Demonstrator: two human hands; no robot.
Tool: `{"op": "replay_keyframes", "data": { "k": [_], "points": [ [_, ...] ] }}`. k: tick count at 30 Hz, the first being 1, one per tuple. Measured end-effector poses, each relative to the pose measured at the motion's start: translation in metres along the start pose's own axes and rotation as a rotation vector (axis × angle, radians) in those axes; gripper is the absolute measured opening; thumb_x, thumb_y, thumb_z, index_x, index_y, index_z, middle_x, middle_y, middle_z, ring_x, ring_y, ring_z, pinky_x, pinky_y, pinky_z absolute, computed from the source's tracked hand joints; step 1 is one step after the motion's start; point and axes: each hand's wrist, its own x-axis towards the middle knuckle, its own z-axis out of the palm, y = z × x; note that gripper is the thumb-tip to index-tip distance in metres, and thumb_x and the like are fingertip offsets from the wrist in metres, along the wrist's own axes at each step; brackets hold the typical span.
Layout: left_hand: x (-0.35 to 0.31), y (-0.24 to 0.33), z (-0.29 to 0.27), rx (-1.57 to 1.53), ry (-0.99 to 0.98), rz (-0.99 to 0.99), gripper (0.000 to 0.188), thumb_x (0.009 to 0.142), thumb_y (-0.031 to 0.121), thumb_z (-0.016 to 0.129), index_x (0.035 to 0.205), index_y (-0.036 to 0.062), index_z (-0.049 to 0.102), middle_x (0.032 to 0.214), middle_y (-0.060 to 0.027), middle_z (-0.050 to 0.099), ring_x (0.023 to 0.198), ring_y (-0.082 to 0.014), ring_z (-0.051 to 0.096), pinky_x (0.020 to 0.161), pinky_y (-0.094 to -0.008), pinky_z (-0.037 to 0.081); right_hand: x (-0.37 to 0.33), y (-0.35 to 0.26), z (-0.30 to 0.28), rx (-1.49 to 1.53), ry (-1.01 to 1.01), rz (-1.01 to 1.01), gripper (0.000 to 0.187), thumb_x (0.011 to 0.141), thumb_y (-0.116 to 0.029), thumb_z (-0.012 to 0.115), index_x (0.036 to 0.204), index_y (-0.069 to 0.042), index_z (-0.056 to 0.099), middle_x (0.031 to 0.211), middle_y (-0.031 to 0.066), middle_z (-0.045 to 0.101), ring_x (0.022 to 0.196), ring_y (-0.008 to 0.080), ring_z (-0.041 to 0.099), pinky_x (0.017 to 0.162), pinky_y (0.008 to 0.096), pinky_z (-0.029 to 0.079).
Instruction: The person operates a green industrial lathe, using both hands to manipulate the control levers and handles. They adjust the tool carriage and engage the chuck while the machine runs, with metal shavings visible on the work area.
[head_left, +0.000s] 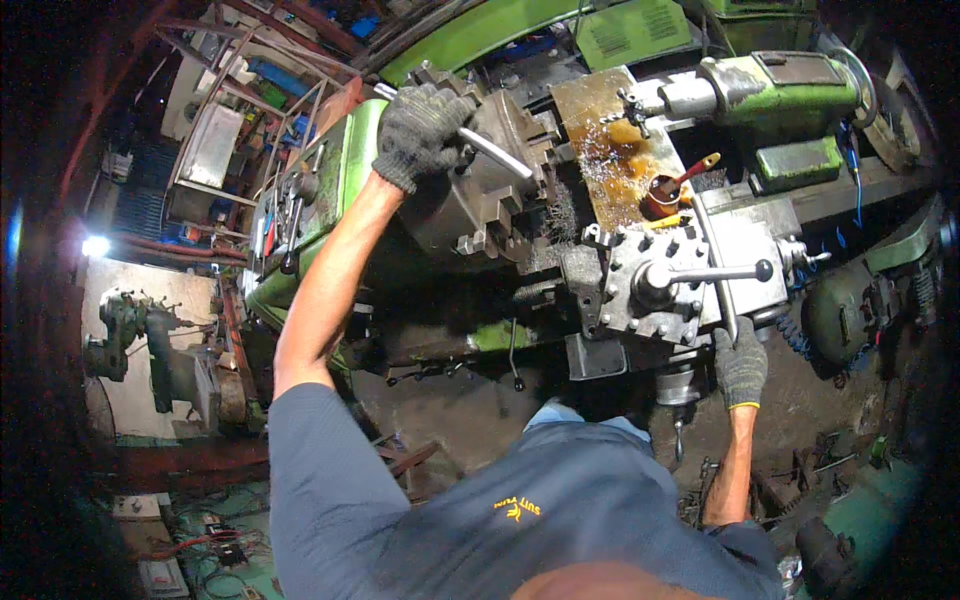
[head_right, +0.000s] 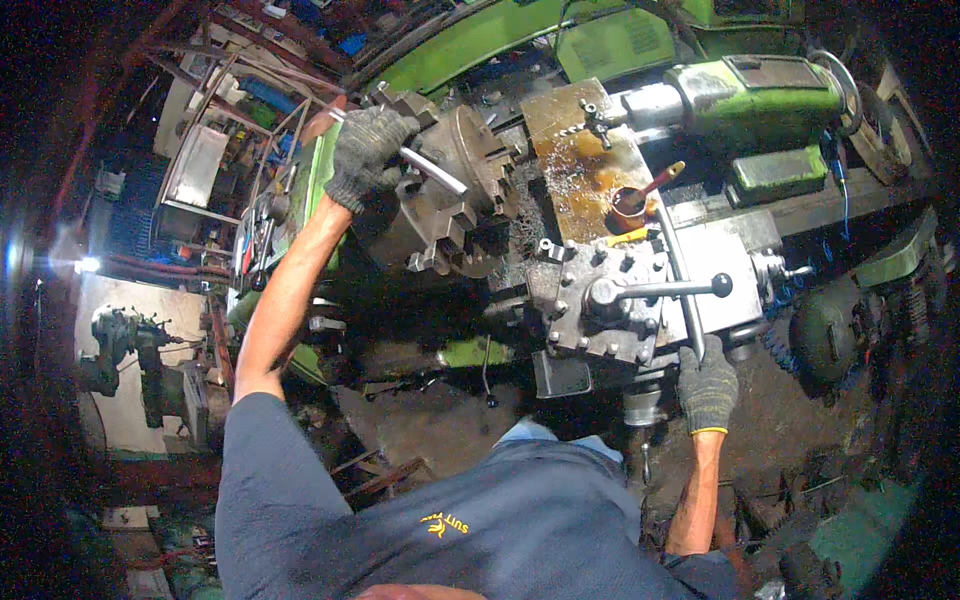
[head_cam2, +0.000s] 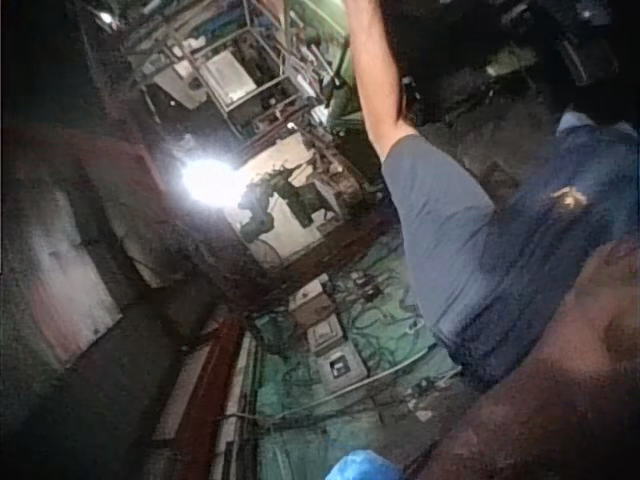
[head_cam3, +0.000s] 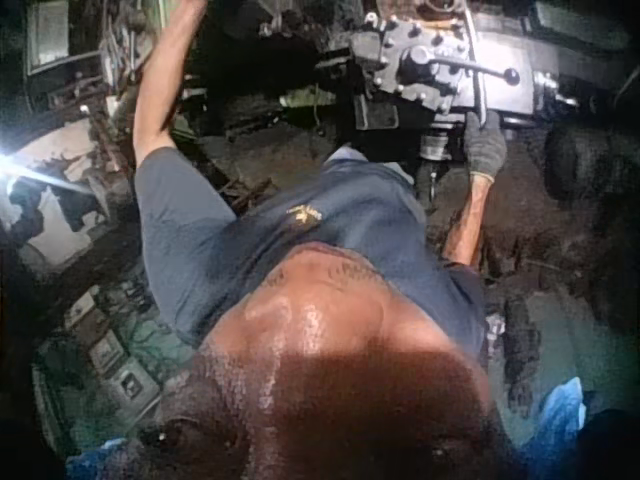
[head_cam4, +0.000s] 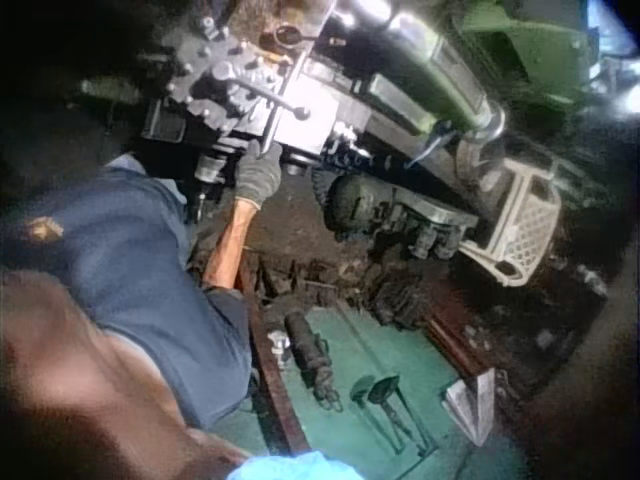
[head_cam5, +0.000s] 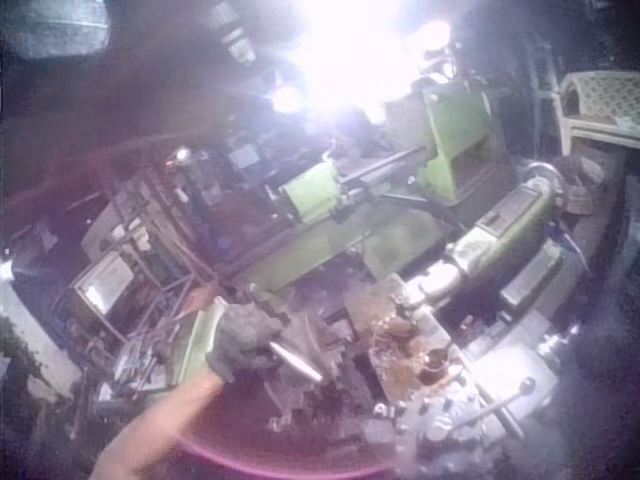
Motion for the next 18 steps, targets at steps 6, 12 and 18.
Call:
{"op": "replay_keyframes", "data": {
  "k": [6,12,18],
  "points": [
    [0.001,-0.016,0.013,-0.118,0.112,-0.036,0.027,0.073,0.031,0.063,0.092,0.0128,0.066,0.087,-0.0117,0.065,0.086,-0.0354,0.063,0.079,-0.0469,0.048,-0.019,0.024,0.025,0.436,0.062,0.175,0.035,0.097,-0.034,0.064,0.097,0.001,0.066,0.082,0.0132,0.063,0.073,0.0227,0.057,0.069,0.0385,0.046],
    [0.008,-0.016,0.041,0.112,0.037,-0.272,0.024,0.07,0.036,0.066,0.076,0.0129,0.068,0.074,-0.0119,0.068,0.072,-0.0343,0.068,0.065,-0.0476,0.051,-0.105,0.104,0.028,0.48,0.525,-0.19,0.03,0.098,-0.025,0.058,0.105,0.003,0.066,0.091,0.0086,0.063,0.083,0.0204,0.059,0.073,0.0352,0.047],
    [0.018,-0.014,0.015,0.016,-0.052,-0.326,0.022,0.071,0.023,0.065,0.086,0.0133,0.076,0.083,-0.0155,0.074,0.083,-0.033,0.073,0.067,-0.0555,0.053,-0.167,-0.03,-0.029,0.178,0.486,-0.107,0.03,0.104,-0.025,0.055,0.106,0.003,0.066,0.088,0.01,0.065,0.082,0.0206,0.059,0.077,0.0361,0.049]
  ]
}}
